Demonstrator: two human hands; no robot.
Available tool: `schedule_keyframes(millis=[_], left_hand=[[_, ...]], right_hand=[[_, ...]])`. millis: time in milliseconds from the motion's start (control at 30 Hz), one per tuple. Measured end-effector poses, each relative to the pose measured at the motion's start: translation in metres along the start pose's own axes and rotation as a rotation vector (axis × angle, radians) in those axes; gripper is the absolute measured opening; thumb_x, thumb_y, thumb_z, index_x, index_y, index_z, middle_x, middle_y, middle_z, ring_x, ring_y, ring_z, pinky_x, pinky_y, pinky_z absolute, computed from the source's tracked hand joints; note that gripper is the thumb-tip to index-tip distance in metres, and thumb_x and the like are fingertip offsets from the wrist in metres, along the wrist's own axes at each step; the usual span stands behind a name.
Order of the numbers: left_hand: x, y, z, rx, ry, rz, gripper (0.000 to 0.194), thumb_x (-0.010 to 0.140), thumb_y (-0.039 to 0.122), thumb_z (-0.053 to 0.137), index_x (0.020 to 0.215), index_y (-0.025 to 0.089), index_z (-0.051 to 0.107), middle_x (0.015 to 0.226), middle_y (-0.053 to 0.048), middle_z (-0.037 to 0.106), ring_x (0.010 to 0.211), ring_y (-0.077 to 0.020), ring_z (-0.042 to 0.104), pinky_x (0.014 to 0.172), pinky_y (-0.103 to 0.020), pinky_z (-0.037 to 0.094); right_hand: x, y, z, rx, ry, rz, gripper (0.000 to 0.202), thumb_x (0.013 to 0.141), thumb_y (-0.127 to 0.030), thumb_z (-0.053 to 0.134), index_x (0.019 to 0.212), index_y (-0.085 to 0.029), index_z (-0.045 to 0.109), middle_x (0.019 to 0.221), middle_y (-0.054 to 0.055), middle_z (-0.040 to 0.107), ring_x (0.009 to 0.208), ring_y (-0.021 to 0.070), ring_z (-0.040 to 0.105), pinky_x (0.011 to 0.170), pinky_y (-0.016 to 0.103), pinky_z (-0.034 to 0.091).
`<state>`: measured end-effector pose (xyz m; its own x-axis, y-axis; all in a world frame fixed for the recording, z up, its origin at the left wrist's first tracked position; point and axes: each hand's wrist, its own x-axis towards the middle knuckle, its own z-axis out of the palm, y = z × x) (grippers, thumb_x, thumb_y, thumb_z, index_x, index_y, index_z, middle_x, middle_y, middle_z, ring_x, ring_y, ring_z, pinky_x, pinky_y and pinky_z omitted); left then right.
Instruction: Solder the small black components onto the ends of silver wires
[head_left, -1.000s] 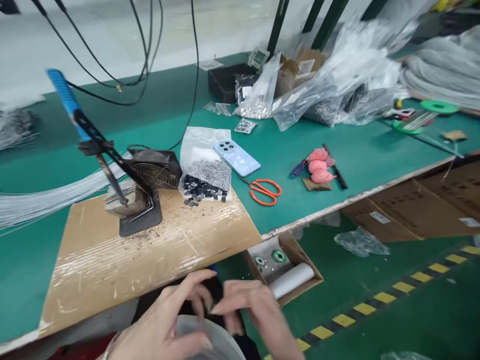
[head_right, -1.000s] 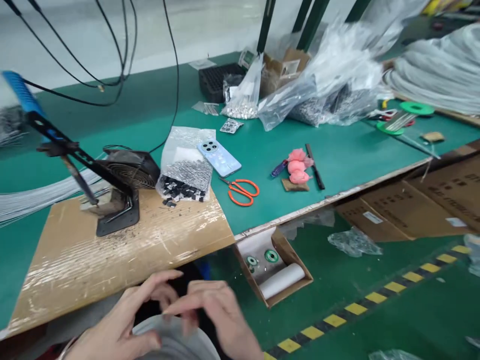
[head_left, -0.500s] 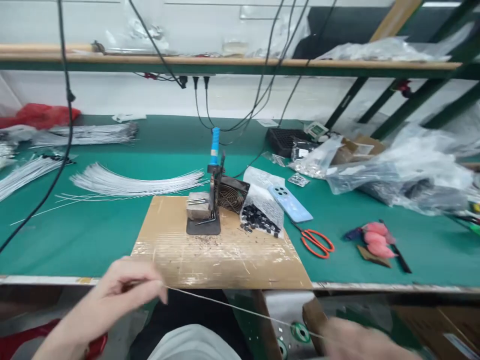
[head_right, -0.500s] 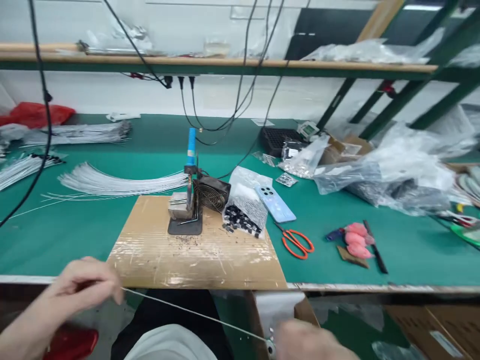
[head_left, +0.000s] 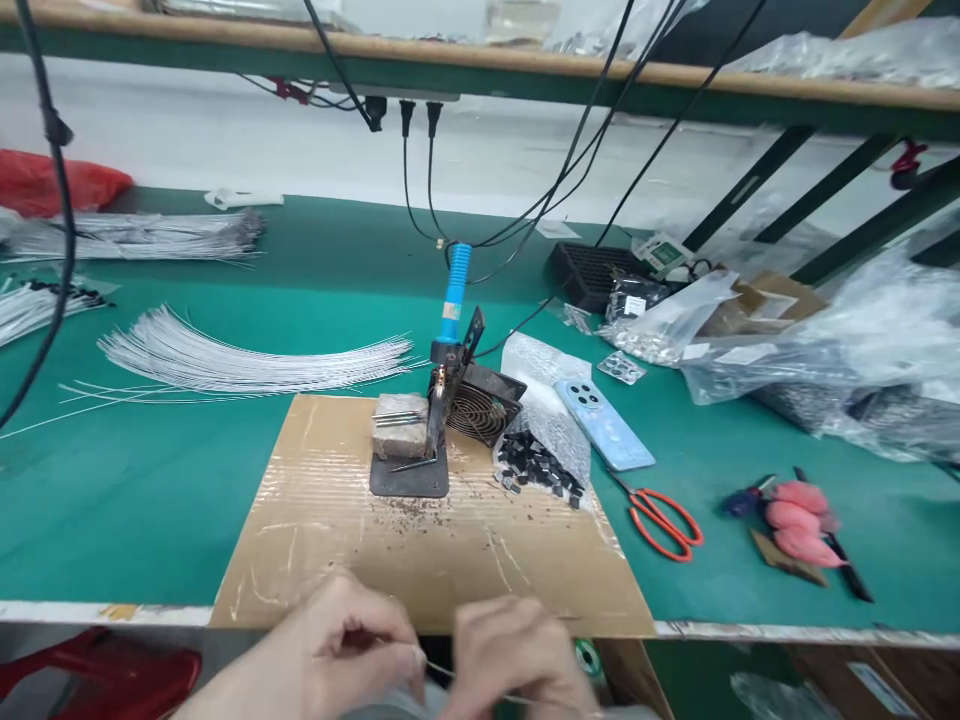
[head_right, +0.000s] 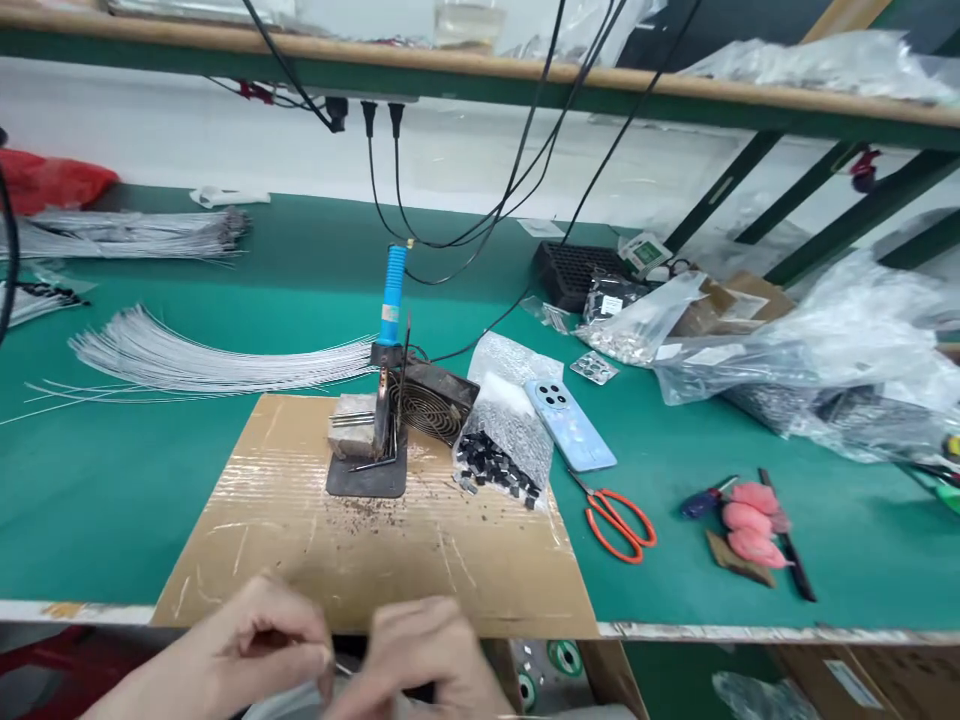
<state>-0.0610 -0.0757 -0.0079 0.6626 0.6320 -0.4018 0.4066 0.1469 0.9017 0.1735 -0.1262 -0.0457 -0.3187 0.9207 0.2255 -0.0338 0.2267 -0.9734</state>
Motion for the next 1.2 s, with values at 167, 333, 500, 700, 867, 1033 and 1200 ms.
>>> schedule_keyframes(millis=[167, 333, 500, 700, 867, 1033, 1200], left_hand=[[0.017, -0.005, 0.003, 0.029, 0.151, -0.04, 0.042, 0.101, 0.057, 0.053, 0.096, 0.019, 0.072, 0.075, 0.001, 0.053, 0.072, -0.0167, 0.046, 0.066, -0.028, 0.036], [0.029, -0.028, -0.005, 0.006, 0.203, -0.12, 0.044, 0.1, 0.06, 0.053, 0.093, 0.018, 0.066, 0.075, 0.001, 0.052, 0.073, -0.0172, 0.047, 0.067, -0.028, 0.037], [0.038, -0.033, 0.003, 0.022, 0.188, -0.132, 0.039, 0.101, 0.054, 0.053, 0.094, 0.018, 0.066, 0.069, 0.004, 0.046, 0.067, -0.0158, 0.042, 0.062, -0.028, 0.032], [0.038, -0.032, -0.001, 0.008, 0.178, -0.146, 0.04, 0.101, 0.055, 0.053, 0.092, 0.018, 0.065, 0.069, 0.003, 0.047, 0.067, -0.0159, 0.042, 0.062, -0.028, 0.033], [0.039, -0.036, -0.005, -0.005, 0.169, -0.141, 0.041, 0.103, 0.055, 0.05, 0.093, 0.018, 0.065, 0.073, 0.002, 0.053, 0.071, -0.0168, 0.047, 0.066, -0.028, 0.036], [0.038, -0.038, -0.005, -0.013, 0.164, -0.133, 0.041, 0.103, 0.054, 0.051, 0.093, 0.018, 0.066, 0.075, 0.001, 0.053, 0.073, -0.0171, 0.048, 0.067, -0.028, 0.036], [0.037, -0.038, -0.006, -0.014, 0.171, -0.136, 0.04, 0.103, 0.054, 0.051, 0.094, 0.018, 0.067, 0.073, 0.002, 0.05, 0.071, -0.0165, 0.045, 0.064, -0.028, 0.033]], right_hand=[[0.016, 0.014, -0.025, -0.218, 0.197, 0.01, 0.061, 0.114, -0.041, 0.03, 0.085, -0.028, 0.083, 0.078, 0.002, 0.081, 0.073, 0.019, 0.076, 0.071, 0.03, 0.059], [0.045, 0.06, -0.097, -0.979, 0.431, 0.067, 0.045, 0.107, -0.035, 0.041, 0.138, -0.012, 0.065, 0.144, 0.02, 0.066, 0.138, 0.036, 0.06, 0.117, 0.057, 0.046], [0.097, 0.097, -0.122, -1.122, 0.394, 0.076, 0.046, 0.101, -0.031, 0.042, 0.137, -0.007, 0.061, 0.136, 0.028, 0.066, 0.135, 0.0431, 0.058, 0.113, 0.064, 0.043], [0.099, 0.095, -0.122, -1.203, 0.381, 0.085, 0.034, 0.097, -0.033, 0.052, 0.119, -0.012, 0.065, 0.116, 0.024, 0.07, 0.112, 0.0418, 0.064, 0.098, 0.057, 0.051], [0.071, 0.087, -0.11, -1.2, 0.374, 0.044, 0.017, 0.098, -0.03, 0.055, 0.107, -0.018, 0.064, 0.103, 0.015, 0.071, 0.098, 0.0346, 0.064, 0.089, 0.051, 0.054], [0.051, 0.077, -0.097, -1.154, 0.391, -0.064, 0.014, 0.1, -0.02, 0.055, 0.113, -0.02, 0.06, 0.114, 0.014, 0.067, 0.112, 0.0317, 0.061, 0.097, 0.051, 0.054], [0.029, 0.058, -0.079, -1.132, 0.388, -0.154, 0.017, 0.1, -0.019, 0.06, 0.116, -0.022, 0.065, 0.109, 0.011, 0.073, 0.109, 0.0294, 0.067, 0.096, 0.048, 0.056]])
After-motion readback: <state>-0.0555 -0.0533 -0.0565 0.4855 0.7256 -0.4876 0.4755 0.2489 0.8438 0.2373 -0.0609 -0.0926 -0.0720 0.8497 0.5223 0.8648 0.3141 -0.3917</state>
